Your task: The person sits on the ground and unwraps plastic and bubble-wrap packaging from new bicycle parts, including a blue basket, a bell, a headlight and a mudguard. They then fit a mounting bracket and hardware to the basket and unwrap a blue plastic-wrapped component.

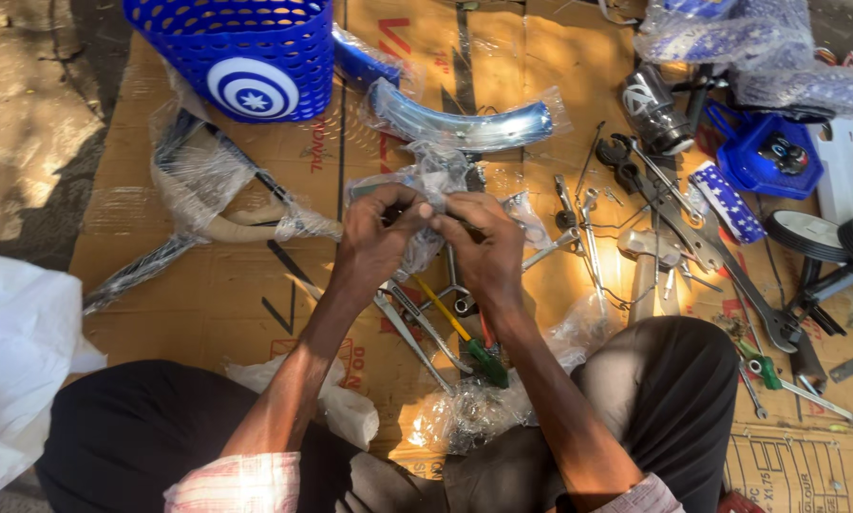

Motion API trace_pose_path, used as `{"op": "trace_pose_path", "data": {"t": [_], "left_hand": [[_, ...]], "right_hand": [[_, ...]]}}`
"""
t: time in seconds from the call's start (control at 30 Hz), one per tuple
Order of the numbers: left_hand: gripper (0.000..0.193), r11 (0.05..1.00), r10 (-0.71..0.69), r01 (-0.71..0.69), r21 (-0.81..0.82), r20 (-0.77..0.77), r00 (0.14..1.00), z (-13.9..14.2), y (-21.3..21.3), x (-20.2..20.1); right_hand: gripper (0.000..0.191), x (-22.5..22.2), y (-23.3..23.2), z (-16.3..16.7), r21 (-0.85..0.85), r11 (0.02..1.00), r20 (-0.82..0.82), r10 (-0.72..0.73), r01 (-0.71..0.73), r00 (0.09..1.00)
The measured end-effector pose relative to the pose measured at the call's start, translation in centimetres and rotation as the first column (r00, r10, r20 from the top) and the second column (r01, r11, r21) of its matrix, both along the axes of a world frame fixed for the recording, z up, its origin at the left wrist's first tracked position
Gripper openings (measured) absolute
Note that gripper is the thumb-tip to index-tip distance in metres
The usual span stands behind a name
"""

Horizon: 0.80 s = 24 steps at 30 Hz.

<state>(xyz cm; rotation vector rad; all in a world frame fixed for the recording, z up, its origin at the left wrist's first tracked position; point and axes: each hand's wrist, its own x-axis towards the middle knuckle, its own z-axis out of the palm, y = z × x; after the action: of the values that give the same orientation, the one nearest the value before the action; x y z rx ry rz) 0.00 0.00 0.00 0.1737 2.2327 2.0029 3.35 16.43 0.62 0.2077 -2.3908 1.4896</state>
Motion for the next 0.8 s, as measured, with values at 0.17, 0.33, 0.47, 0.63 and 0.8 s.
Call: {"op": "trace_pose_path", "data": {"t": [0.17, 0.33, 0.47, 0.63, 0.8], "left_hand": [[0.017, 0.998, 0.051, -0.052, 0.042, 0.021, 0.999, -0.2, 0.7, -0.6], [0.018, 0.986, 0.030, -0.053, 0.155, 0.145, 0.989, -0.5, 1.3, -0.6], [0.019, 0.986, 0.148, -0.152, -0.064, -0.066, 0.987, -0.8, 1.6, -0.3], [0.023, 0.991, 0.042, -0.044, -0.129, -0.021, 0.999, -1.2, 1.6, 0.3], [0.020, 0.895, -0.153, 0.041, 0.444, 0.219, 0.964, -1.6, 1.3, 0.8]], "right_hand": [[0.023, 0.0, -1.2, 0.7, 0.029, 0.997, -0.031, -0.076, 0.077, 0.997], [0.017, -1.3, -0.1, 1.6, 0.158, 0.987, -0.085, 0.040, -0.026, 0.996], [0.012, -1.6, -0.1, 2.2, 0.125, 0.992, 0.001, -0.014, 0.013, 1.000], [0.011, -1.6, -0.3, -0.3, -0.044, 0.981, 0.038, -0.185, 0.187, 0.982], [0.018, -5.7, 2.8, -3.7, -0.025, 0.893, 0.177, -0.438, 0.449, 0.881]]}}
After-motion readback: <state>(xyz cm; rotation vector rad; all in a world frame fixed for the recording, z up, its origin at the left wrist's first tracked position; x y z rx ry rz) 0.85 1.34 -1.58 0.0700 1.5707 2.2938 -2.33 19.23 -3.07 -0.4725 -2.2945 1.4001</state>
